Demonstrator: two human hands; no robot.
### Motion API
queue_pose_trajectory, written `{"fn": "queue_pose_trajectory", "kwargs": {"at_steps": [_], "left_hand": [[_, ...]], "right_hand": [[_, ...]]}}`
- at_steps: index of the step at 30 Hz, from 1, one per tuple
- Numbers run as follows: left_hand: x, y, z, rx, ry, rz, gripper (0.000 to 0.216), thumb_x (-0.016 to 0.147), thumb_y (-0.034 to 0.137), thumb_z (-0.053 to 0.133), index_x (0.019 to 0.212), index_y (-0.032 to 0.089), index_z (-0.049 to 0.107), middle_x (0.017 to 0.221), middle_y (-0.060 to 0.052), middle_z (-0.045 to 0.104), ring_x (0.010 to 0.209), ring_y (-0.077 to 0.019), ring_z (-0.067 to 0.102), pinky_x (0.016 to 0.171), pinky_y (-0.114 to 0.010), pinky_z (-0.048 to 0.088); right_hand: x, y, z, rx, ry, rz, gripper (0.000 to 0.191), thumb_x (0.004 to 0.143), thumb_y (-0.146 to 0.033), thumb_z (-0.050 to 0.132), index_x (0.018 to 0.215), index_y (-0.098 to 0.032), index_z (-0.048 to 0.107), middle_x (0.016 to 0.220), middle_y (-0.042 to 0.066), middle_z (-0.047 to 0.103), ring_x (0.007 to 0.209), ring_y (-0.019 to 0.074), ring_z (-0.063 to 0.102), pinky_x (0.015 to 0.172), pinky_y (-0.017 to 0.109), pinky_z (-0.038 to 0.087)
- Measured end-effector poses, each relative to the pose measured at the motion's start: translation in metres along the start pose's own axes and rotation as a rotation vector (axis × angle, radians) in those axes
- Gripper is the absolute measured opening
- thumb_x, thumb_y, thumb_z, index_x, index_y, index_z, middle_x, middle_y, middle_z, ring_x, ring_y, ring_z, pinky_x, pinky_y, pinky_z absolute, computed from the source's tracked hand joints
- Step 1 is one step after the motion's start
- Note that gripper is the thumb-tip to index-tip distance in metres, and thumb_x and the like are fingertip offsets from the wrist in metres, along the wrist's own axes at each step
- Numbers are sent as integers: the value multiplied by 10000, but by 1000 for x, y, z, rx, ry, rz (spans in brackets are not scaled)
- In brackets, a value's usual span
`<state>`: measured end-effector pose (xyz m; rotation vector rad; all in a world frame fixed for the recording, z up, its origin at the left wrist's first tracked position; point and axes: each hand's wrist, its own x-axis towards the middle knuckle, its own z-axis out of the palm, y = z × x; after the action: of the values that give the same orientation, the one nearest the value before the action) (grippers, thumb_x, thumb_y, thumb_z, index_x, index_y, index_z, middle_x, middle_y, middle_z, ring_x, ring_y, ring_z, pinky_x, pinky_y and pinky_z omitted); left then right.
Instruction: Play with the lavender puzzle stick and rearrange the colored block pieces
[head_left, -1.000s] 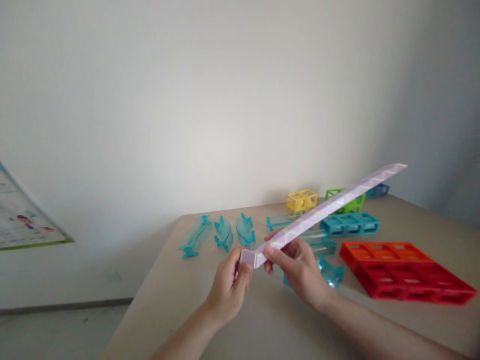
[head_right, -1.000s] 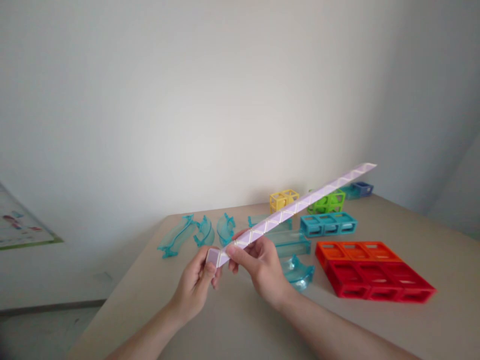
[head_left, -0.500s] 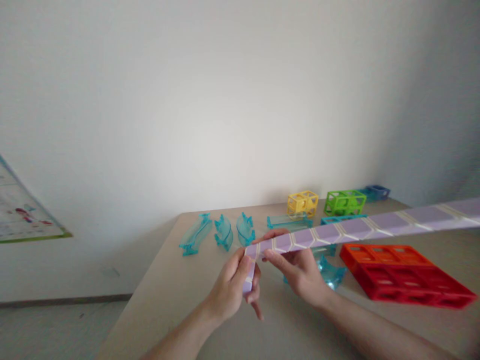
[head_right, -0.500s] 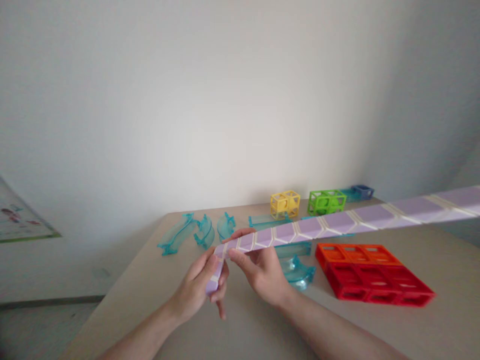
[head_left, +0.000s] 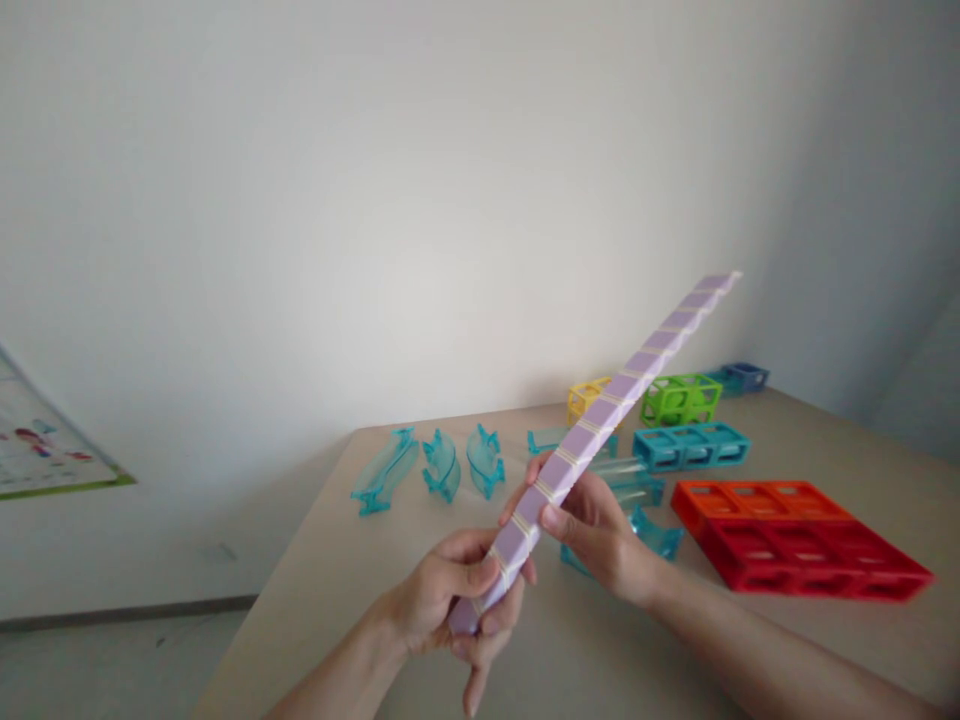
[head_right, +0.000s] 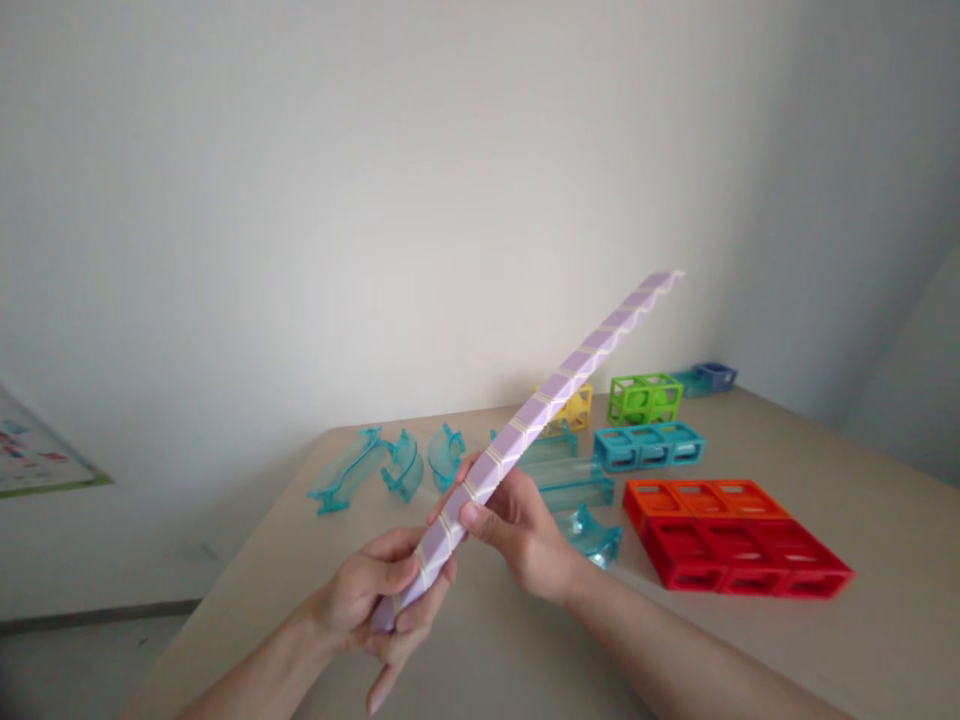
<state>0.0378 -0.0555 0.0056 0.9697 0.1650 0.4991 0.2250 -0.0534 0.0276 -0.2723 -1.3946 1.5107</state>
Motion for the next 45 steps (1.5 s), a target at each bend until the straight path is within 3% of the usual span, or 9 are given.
{"fn": "queue_pose_trajectory", "kwargs": {"at_steps": [7, 10, 14, 19, 25, 28, 31, 40, 45], "left_hand": [[5, -3, 3, 169, 142, 112, 191, 886, 325, 529, 1000, 172, 533, 664, 39, 465, 373, -12, 344, 317, -163, 417], [10, -6, 6, 292, 267, 217, 191, 903, 346, 502, 1030, 204, 489, 712, 46, 451, 428, -21, 368, 406, -249, 529], [13, -10, 10, 480, 452, 354, 192, 935, 358, 441, 1049, 204, 458, 725, 50, 415, 492, -36, 382, 507, -265, 559], [15, -16, 12, 686, 576, 440, 199, 955, 349, 397, 1076, 201, 453, 688, 61, 366, 536, -48, 367, 595, -239, 550], [21, -26, 19, 631, 687, 486, 217, 956, 350, 406, 1119, 209, 432, 714, 43, 462, 565, -57, 432, 645, -239, 539], [18, -25, 20, 556, 660, 485, 315, 943, 338, 451, 1229, 207, 448, 975, -53, 585, 776, -107, 564, 777, -277, 526], [13, -20, 16, 444, 613, 467, 419, 929, 347, 478, 1322, 205, 444, 1151, -104, 599, 931, -172, 604, 846, -320, 509], [19, -10, 16, 527, 762, 598, 450, 774, 226, 703, 1200, 197, 560, 1061, -79, 693, 954, -185, 650, 839, -284, 515], [17, -8, 18, 546, 708, 564, 337, 769, 241, 709, 1072, 168, 580, 980, -81, 702, 843, -179, 673, 730, -260, 533]], "right_hand": [[1, 3, -2, -81, 128, -69, 210, 877, -277, 615, 1014, -212, 469, 893, 48, 680, 692, 161, 634, 617, 301, 514], [0, 5, -2, -181, 209, -105, 222, 854, -244, 644, 1003, -220, 482, 928, 41, 676, 817, 178, 644, 744, 327, 518], [-3, 9, -2, -388, 288, -118, 269, 818, -235, 682, 1004, -231, 488, 1002, 51, 670, 976, 229, 636, 891, 396, 481], [-5, 6, 0, -560, 308, -111, 224, 799, -267, 689, 918, -238, 501, 997, 46, 689, 950, 241, 653, 859, 388, 499], [-6, 8, 11, -629, 401, -145, 199, 779, -289, 698, 902, -250, 546, 893, 6, 710, 844, 208, 675, 736, 320, 528], [-6, 10, 11, -633, 462, -181, 209, 768, -292, 714, 858, -239, 533, 894, 17, 714, 807, 203, 673, 702, 311, 526], [-5, 10, 9, -636, 520, -228, 259, 752, -282, 736, 826, -238, 492, 886, 14, 712, 811, 203, 667, 734, 322, 511], [-2, 10, 12, -484, 517, -144, 347, 755, -330, 732, 727, -238, 398, 728, 5, 678, 682, 203, 625, 651, 337, 470], [1, 13, 10, -369, 535, -100, 335, 758, -324, 729, 717, -225, 411, 624, -36, 605, 600, 159, 563, 609, 305, 438]]}}
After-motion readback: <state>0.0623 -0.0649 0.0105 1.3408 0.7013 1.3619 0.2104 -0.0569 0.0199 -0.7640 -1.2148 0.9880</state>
